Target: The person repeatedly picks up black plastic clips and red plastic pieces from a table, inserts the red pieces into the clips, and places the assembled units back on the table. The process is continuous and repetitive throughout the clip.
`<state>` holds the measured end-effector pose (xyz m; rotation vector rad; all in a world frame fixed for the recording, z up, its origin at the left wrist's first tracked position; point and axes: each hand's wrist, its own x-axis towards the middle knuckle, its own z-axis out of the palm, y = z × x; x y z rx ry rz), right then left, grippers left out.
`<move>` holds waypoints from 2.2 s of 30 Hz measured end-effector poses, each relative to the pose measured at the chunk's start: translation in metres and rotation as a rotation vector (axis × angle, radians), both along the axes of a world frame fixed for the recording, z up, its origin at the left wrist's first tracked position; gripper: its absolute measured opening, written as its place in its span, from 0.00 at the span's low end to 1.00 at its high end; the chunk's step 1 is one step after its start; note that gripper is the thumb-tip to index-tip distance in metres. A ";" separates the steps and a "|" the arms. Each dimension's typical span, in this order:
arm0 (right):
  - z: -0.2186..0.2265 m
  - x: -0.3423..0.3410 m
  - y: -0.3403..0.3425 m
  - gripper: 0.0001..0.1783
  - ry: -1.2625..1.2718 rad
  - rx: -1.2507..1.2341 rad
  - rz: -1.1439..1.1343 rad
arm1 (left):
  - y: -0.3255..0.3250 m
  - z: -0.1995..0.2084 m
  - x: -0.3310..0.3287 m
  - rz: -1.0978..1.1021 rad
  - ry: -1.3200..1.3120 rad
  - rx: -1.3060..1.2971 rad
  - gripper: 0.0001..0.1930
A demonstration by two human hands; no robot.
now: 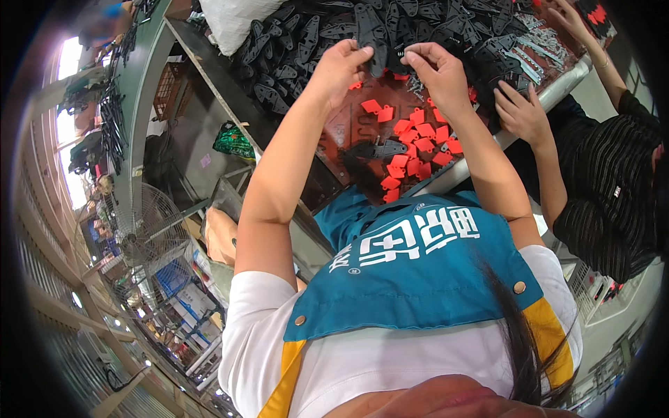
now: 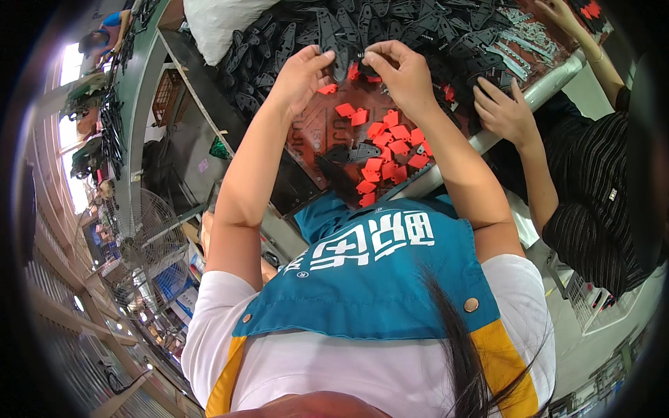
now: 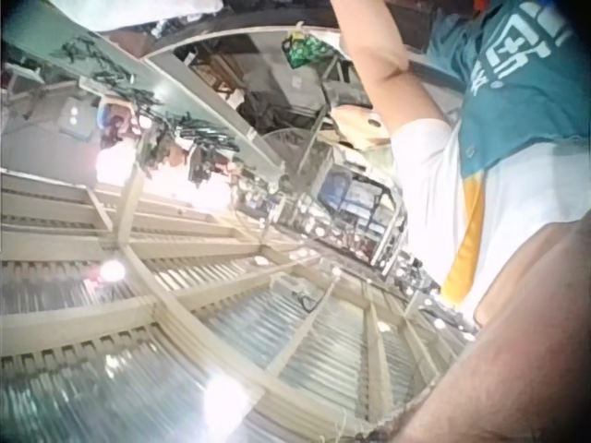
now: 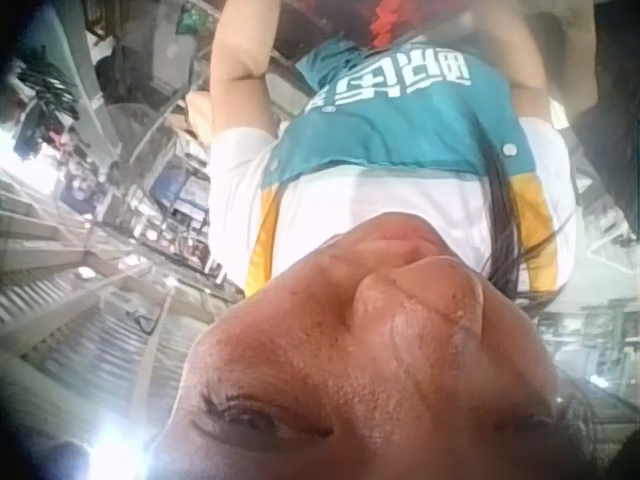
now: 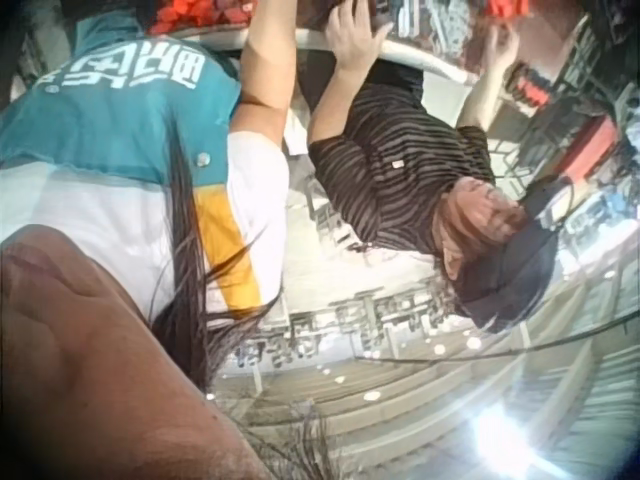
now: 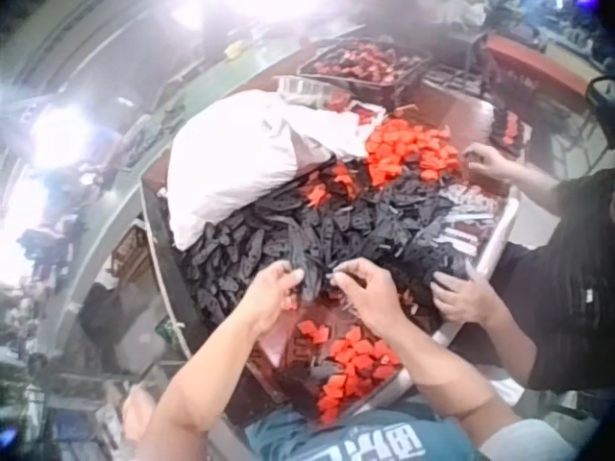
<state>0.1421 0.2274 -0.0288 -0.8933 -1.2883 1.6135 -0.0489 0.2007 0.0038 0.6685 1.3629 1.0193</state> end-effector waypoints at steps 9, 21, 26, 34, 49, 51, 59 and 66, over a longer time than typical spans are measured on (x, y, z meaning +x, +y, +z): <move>0.023 0.002 -0.012 0.10 -0.063 0.052 0.020 | -0.038 0.033 0.024 -0.072 -0.036 0.088 0.09; 0.016 0.017 -0.016 0.11 -0.150 0.071 0.090 | -0.050 0.029 0.033 -0.253 0.295 0.178 0.13; -0.013 0.045 -0.005 0.13 -0.300 0.159 -0.046 | -0.040 0.009 0.024 -0.447 0.659 0.226 0.22; -0.079 0.100 0.026 0.15 -0.462 0.146 -0.367 | -0.043 -0.082 -0.020 -0.757 1.066 -0.119 0.40; -0.055 0.089 -0.019 0.17 -0.651 0.275 -0.315 | -0.040 -0.055 0.064 -0.735 0.776 0.413 0.27; -0.057 0.090 -0.018 0.16 -0.641 0.276 -0.327 | -0.023 -0.042 0.041 -0.604 0.924 0.280 0.18; -0.043 0.084 -0.019 0.14 -0.544 0.283 -0.317 | 0.064 -0.084 -0.075 -0.442 1.597 0.482 0.29; -0.034 0.082 -0.023 0.11 -0.605 0.292 -0.287 | 0.088 -0.100 -0.068 -0.601 1.630 0.182 0.35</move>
